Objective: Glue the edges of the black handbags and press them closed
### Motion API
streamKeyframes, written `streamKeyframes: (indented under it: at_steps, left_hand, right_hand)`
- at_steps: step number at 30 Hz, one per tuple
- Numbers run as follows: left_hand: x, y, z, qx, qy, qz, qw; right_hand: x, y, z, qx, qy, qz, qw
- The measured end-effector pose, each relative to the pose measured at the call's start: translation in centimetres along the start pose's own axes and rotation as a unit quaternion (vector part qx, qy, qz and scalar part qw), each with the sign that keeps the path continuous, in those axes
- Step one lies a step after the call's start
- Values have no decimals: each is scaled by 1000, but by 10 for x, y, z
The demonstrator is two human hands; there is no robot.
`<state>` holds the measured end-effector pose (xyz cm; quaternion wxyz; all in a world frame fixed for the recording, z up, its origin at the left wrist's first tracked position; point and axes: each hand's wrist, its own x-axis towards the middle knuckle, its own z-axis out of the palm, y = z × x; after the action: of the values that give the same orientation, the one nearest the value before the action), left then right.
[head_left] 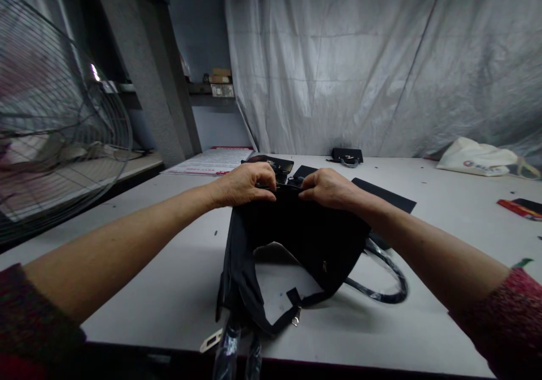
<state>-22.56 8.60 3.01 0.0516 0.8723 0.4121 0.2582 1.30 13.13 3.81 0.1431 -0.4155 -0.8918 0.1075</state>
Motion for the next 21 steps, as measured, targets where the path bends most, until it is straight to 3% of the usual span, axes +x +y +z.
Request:
streamKeyframes:
  at_steps: [10,16,21]
  left_hand:
    - [7,6,3,21,5,-28,999]
    - [11,17,3,30,12,-130,991]
    - [12,22,7,81,28,-136,987]
  right_hand:
    - [-6,1,-1,0,6,-7,1000]
    - [-10,0,-4,2,13,-11,1000]
    - [-11,-5,-4,1,9,-3,1000]
